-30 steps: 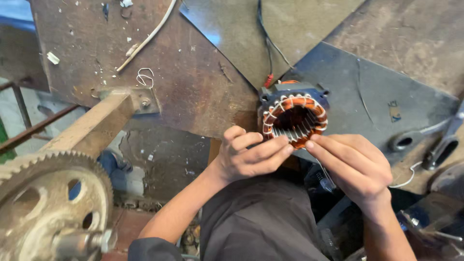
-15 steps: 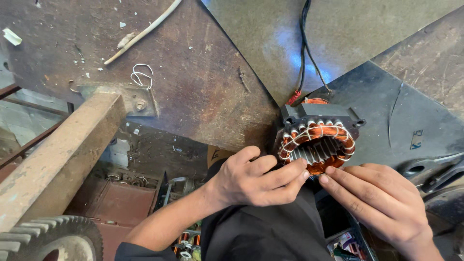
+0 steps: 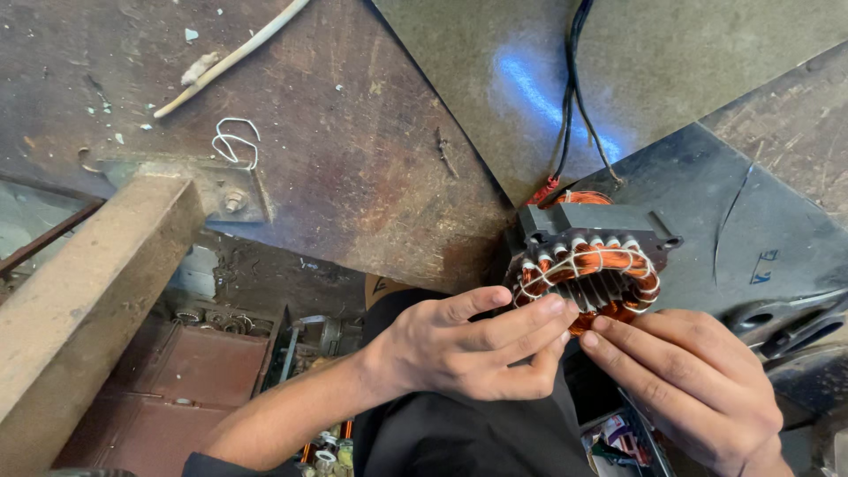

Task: The person winds white wire around the copper coils of a motor stator, securing the windings by hand. The person uses scissors to cut the wire and continues wrapping the stator.

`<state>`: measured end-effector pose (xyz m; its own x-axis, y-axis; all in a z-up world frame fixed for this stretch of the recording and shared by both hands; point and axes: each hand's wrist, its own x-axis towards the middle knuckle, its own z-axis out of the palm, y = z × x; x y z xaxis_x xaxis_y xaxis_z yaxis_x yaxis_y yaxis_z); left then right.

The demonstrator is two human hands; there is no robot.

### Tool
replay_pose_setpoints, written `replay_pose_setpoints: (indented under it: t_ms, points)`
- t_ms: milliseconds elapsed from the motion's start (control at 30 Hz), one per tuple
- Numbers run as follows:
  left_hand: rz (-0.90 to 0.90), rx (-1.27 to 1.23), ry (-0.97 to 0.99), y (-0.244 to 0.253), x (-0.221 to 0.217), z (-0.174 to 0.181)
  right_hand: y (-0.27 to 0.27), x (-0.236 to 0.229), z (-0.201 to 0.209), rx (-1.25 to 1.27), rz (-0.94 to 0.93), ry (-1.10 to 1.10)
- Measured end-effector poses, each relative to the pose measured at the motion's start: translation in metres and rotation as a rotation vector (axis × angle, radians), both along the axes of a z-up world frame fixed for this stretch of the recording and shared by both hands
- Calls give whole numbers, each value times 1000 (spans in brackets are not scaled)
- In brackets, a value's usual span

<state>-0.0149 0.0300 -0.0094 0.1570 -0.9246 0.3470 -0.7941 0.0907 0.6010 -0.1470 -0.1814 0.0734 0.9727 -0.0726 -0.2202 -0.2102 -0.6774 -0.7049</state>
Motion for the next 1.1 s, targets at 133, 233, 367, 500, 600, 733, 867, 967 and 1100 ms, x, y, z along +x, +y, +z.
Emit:
replay_pose_setpoints:
  t_ms: [133, 233, 367, 500, 600, 733, 867, 967, 1100]
  points:
    - [-22, 15, 13, -3, 6, 5, -1, -9, 0, -36, -3, 144]
    - [-63, 62, -36, -5, 12, 12, 5, -12, 2, -138, -4, 163]
    - [-91, 106, -90, -12, 17, 26, 16, -12, 7, -297, 24, 88]
    - [-87, 76, -145, -17, 17, 32, 22, -17, 18, -454, -4, 29]
    - [-140, 45, -153, -18, 14, 33, 22, -17, 25, -487, -6, 23]
    - [-160, 41, -56, -22, 12, 34, 18, -17, 28, -540, 45, 84]
    - [-217, 41, -25, -18, 11, 31, 27, -46, 41, -534, -89, -118]
    - [-221, 6, -11, -20, 12, 29, 79, -69, 58, -544, -598, -315]
    - [-217, -34, -8, -19, 10, 26, 130, -55, 18, -709, -577, -327]
